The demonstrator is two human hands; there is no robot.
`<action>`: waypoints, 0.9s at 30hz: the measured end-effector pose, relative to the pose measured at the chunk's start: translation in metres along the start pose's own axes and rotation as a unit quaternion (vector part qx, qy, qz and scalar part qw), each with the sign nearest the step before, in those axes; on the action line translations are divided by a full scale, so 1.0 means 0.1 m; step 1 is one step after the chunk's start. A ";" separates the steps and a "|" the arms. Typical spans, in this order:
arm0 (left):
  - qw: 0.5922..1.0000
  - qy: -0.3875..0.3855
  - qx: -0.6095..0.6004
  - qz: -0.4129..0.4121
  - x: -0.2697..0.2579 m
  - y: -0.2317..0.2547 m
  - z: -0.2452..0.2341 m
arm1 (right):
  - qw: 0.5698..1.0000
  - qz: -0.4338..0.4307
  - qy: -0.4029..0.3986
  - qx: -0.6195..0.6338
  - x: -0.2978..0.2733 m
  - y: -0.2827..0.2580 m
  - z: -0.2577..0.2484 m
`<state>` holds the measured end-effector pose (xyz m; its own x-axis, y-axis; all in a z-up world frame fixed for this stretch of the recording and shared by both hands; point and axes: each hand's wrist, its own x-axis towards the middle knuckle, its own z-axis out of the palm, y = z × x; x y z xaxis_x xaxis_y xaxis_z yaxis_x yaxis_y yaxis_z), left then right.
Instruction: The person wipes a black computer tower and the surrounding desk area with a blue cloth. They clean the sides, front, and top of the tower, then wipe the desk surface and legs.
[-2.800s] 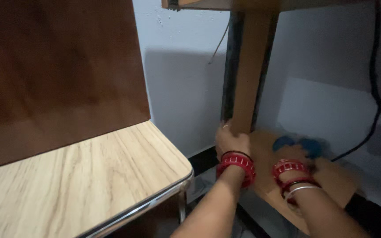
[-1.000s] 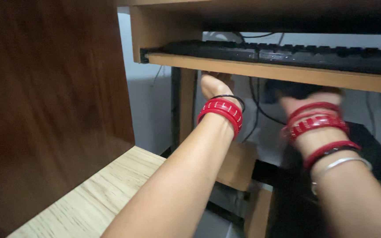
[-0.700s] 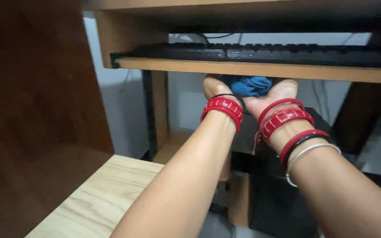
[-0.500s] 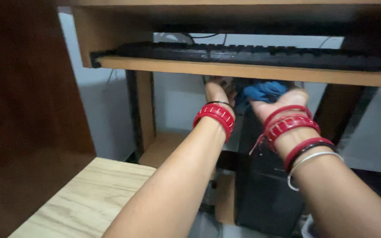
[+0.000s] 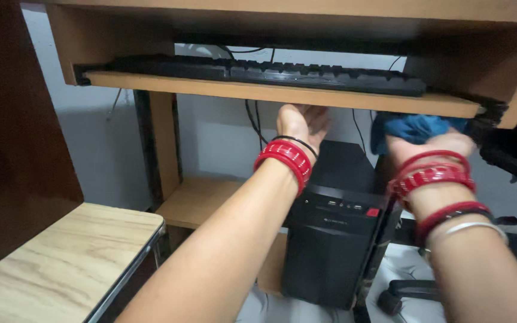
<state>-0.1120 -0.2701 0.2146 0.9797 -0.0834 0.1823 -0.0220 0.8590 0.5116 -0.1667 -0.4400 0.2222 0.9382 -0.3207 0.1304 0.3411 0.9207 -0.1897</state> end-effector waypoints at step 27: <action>0.947 0.217 0.191 0.144 -0.09 1.50 -1.00 | 0.930 0.348 -0.072 0.090 0.32 2.62 0.23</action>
<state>-0.1038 -0.0902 0.2057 0.9102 0.4122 0.0411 -0.2897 0.5627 0.7742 -0.0483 -0.2043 0.1989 0.9062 0.3880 0.1684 -0.3733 0.9209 -0.1125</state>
